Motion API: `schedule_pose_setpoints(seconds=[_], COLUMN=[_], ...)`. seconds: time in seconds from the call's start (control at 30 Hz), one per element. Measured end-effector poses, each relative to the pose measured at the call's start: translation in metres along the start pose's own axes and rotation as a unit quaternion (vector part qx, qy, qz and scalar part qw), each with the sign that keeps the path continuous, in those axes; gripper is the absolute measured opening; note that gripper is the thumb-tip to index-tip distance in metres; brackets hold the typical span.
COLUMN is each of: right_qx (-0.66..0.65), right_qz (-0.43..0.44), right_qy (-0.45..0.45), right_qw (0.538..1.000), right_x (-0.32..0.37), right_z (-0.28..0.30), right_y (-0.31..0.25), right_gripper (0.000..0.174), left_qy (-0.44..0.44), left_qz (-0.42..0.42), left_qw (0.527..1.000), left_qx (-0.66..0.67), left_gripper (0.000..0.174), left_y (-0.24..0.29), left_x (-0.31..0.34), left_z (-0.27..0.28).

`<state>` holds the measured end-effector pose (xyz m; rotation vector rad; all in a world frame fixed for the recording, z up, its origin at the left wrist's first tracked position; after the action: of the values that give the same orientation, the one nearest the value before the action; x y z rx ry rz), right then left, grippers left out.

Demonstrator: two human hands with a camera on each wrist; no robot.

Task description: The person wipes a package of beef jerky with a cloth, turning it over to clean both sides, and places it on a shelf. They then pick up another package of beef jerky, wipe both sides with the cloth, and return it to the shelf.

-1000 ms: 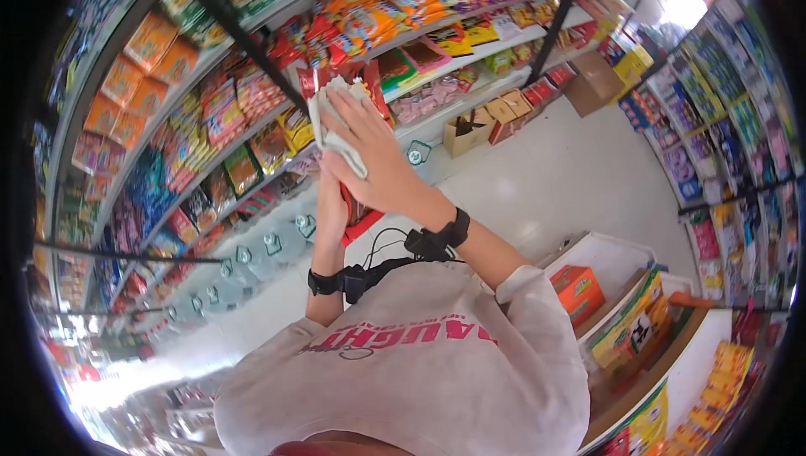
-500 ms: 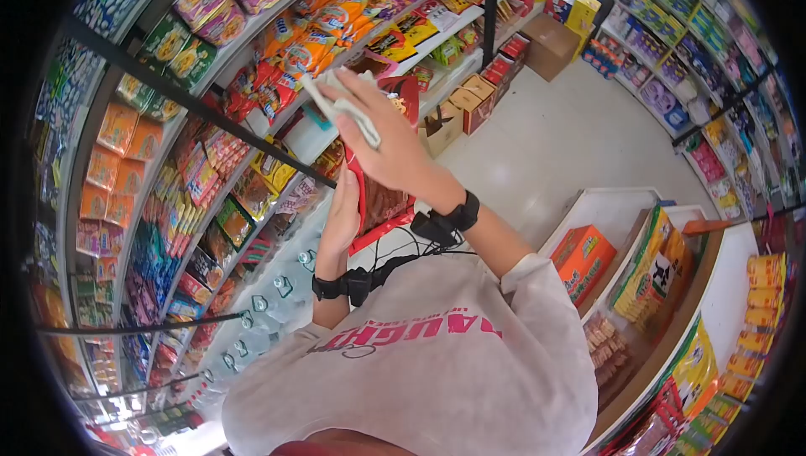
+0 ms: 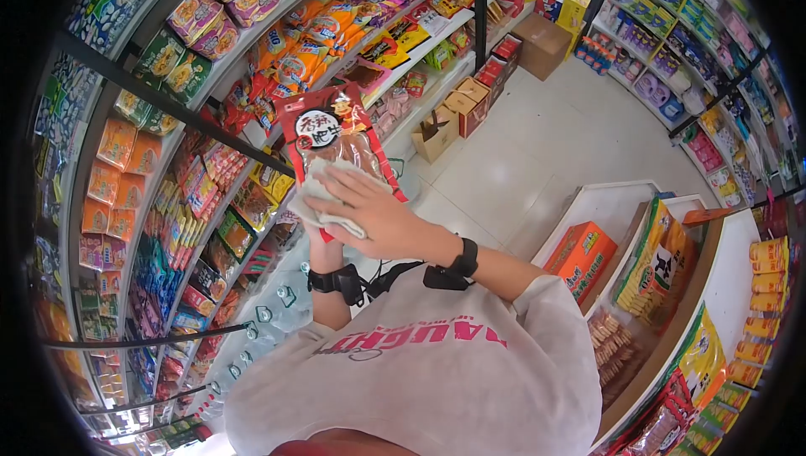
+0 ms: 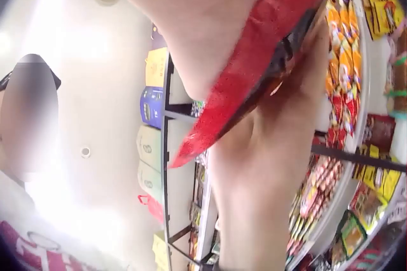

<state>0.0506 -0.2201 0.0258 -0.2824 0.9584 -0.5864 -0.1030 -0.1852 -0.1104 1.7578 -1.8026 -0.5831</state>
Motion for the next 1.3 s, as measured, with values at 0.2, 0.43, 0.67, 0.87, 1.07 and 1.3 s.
schedule_pose_setpoints(seconds=[0.2, 0.43, 0.67, 0.87, 1.07, 1.3], right_qx=[0.05, -0.102, 0.034, -0.125, -0.43, -0.21], right_qz=[-0.078, -0.251, -0.048, -0.243, -0.35, -0.281], right_qy=[0.103, 0.111, -0.039, 0.094, 0.078, 0.126], right_qw=[0.99, 0.956, 0.997, 0.957, 0.828, 0.928], right_x=[-0.014, 0.004, 0.024, 0.026, 0.045, 0.064], right_z=[0.022, 0.025, 0.011, 0.027, 0.048, 0.068], right_y=[0.037, 0.093, 0.022, 0.075, 0.069, 0.081], right_gripper=[0.043, 0.049, 0.055, 0.054, 0.053, 0.056], left_qy=[0.008, -0.01, 0.09, 0.066, 0.078, -0.061], left_qz=[0.071, -0.009, -0.067, -0.082, -0.014, -0.207], left_qw=[0.997, 0.99, 0.993, 0.994, 0.993, 0.937], left_qx=[-0.008, -0.144, -0.03, -0.04, -0.089, -0.274], left_gripper=[0.061, 0.062, 0.065, 0.07, 0.067, 0.076], left_y=[0.006, 0.007, 0.025, 0.021, 0.018, 0.029], left_x=[0.011, -0.001, -0.004, 0.008, -0.003, 0.002], left_z=[-0.096, -0.085, -0.094, -0.107, -0.089, -0.132])
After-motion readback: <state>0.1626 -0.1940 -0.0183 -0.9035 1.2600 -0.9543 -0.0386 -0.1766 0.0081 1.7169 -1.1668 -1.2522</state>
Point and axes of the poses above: each hand's wrist, its own x-axis away from the middle knuckle, its own z-axis out of the back of the hand, y = z × x, the point moved 5 cm from there along -x, towards the middle knuckle, and after that the axes turned 2 degrees about y, right-handed, at the moved point
